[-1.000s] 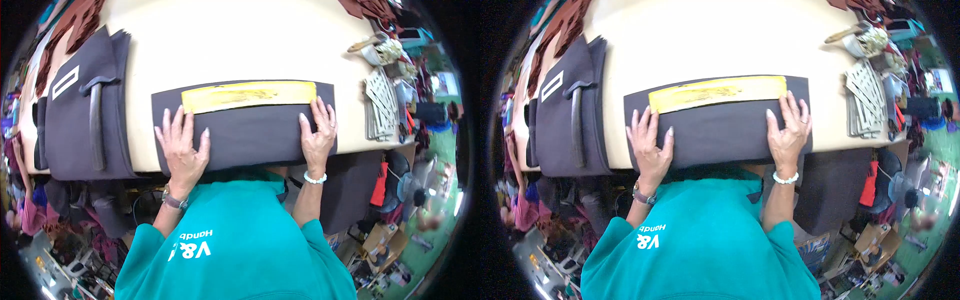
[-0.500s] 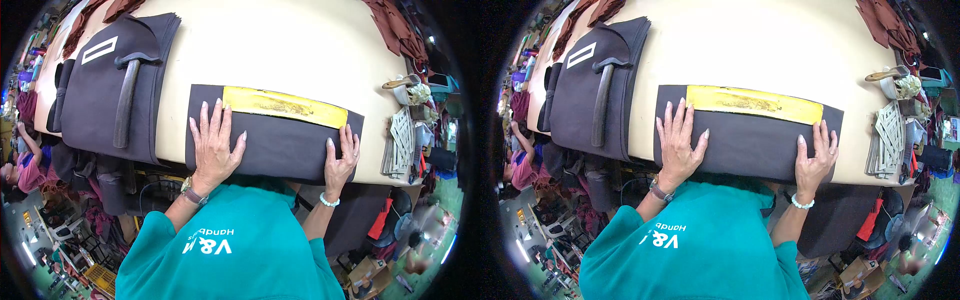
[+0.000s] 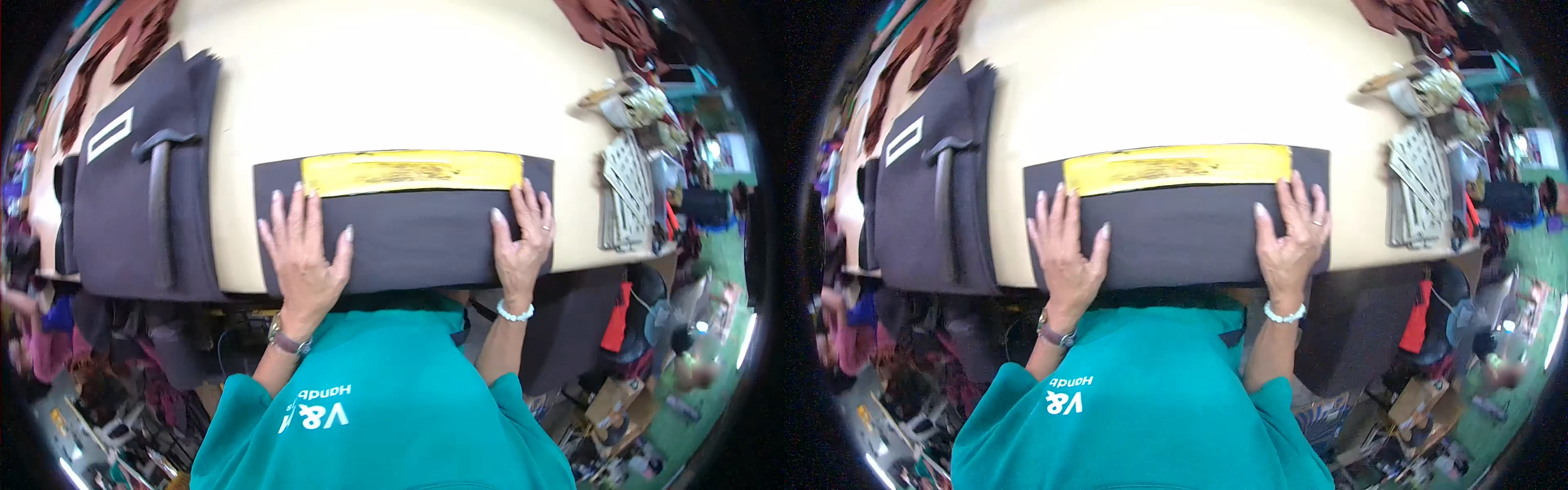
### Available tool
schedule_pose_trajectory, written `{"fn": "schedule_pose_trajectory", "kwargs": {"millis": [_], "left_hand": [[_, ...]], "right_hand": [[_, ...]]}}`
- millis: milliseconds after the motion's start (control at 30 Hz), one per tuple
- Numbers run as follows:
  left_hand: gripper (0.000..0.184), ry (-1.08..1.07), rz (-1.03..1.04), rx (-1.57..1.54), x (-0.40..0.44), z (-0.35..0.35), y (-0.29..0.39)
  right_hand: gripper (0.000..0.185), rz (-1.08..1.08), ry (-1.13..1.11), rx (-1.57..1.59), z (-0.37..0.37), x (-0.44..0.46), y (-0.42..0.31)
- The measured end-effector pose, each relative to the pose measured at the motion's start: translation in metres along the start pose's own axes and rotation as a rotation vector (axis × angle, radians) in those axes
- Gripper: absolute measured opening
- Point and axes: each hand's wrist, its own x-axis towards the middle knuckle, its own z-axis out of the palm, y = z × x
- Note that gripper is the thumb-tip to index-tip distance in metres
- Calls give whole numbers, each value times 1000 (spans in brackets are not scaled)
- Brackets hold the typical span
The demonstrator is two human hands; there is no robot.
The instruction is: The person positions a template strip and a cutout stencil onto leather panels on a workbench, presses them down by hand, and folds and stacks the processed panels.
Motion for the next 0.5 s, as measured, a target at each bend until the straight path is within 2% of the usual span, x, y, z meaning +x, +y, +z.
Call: {"fn": "schedule_pose_trajectory", "kwargs": {"millis": [500], "left_hand": [[60,3,29,48,0,3,-2]], "right_hand": [[41,24,36,39,1,-1,0]]}}
